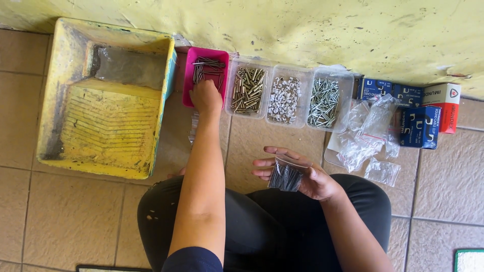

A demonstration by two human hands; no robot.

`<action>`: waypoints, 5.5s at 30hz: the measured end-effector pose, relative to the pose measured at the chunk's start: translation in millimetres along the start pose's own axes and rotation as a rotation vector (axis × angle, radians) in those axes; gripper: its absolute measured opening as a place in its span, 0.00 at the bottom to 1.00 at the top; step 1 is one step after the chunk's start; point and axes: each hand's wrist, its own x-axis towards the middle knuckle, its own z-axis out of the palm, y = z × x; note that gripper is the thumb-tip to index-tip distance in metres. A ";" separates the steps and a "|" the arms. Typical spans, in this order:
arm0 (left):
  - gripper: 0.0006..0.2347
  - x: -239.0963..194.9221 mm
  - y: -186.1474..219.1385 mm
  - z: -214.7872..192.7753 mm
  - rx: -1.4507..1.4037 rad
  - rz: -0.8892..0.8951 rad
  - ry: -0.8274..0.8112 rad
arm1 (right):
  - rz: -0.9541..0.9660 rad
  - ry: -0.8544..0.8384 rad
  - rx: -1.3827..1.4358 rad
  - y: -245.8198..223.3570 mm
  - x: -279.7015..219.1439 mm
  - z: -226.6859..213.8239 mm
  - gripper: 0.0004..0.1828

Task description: Sorting screws from a bin and packaging them into small plastic bags.

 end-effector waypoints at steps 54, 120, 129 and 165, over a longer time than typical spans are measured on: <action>0.10 -143.8 116.2 -270.7 -0.396 0.664 -0.763 | 0.003 0.108 -0.013 8.3 -9.4 -12.4 0.59; 0.05 -163.5 137.3 -242.9 -0.251 0.721 -0.833 | -0.015 0.183 0.028 39.5 -39.7 -39.5 0.47; 0.05 -166.3 150.3 -234.9 -0.343 0.876 -0.678 | -0.097 0.264 0.073 41.5 -46.5 -57.7 0.46; 0.07 -160.7 159.6 -177.0 -0.506 0.998 -0.242 | -0.280 0.361 0.092 15.0 -42.3 -48.9 0.41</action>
